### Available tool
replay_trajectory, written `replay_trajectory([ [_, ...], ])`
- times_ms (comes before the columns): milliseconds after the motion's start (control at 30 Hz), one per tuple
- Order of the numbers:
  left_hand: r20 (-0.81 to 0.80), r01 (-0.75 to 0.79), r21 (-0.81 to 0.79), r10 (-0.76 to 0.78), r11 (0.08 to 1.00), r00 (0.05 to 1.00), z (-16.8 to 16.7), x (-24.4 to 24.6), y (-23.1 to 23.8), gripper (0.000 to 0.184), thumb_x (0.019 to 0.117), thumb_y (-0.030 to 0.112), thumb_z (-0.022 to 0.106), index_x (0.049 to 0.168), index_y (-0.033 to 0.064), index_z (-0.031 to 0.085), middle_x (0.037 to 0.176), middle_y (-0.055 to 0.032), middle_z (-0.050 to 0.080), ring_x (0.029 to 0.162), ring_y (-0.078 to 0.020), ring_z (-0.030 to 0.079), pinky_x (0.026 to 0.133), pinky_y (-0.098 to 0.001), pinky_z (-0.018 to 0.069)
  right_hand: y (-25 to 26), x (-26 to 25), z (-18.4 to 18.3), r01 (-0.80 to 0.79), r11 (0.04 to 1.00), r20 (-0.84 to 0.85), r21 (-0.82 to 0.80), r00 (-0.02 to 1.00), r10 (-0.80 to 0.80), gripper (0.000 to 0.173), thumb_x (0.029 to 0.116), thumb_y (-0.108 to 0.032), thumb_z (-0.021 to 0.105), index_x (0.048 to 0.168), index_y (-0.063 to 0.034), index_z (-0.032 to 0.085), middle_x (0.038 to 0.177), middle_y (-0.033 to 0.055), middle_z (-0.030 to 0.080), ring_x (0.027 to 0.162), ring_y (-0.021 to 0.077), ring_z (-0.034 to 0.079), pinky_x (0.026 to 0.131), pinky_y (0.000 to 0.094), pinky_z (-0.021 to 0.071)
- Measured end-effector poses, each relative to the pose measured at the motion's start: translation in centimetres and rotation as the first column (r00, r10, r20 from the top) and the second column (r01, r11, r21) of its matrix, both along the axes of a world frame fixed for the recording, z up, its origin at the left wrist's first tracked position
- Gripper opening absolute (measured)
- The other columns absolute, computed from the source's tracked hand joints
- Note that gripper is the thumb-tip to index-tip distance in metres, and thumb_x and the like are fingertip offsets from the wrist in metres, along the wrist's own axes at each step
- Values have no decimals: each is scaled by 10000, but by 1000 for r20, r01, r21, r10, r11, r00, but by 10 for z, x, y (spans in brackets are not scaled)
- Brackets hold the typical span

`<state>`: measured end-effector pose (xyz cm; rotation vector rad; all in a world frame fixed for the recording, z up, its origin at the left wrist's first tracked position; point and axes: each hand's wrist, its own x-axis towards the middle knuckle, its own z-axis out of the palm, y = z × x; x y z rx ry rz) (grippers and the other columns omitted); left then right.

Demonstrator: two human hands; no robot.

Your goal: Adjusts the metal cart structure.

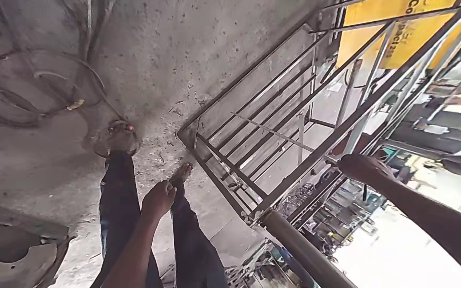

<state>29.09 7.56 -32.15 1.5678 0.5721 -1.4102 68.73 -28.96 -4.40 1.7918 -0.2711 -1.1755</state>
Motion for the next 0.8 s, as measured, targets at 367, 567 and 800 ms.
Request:
replay_trajectory([
  [367, 47, -29, -25, 30, 999, 998, 2, 4, 11, 390, 1055, 382, 523, 1260, 72, 643, 1179, -161, 689, 1121, -338, 671, 962, -585, 525, 97, 4, 11, -52, 986, -39, -158, 998, 46, 280, 1023, -261, 582, 1099, -14, 691, 1208, 273, 678, 1189, 456, 632, 899, 703, 467],
  [567, 57, -43, -30, 45, 999, 997, 3, 3, 18, 388, 1056, 386, 525, 1250, 73, 647, 1158, -160, 692, 1091, -333, 678, 942, -585, 531, 115, 5, 5, -55, 989, -53, -136, 997, 49, 265, 1033, -233, 562, 1146, -27, 684, 1241, 267, 670, 1218, 450, 622, 944, 712, 444],
  [800, 52, -76, -27, 78, 997, 996, 0, 3, 21, 372, 1050, 377, 546, 1240, 74, 650, 1144, -167, 694, 1082, -353, 677, 936, -605, 527, 38, 15, 12, -237, 969, -25, -71, 972, 235, 278, 991, -347, 602, 994, -80, 681, 989, 245, 716, 980, 483, 691, 719, 716, 501],
])
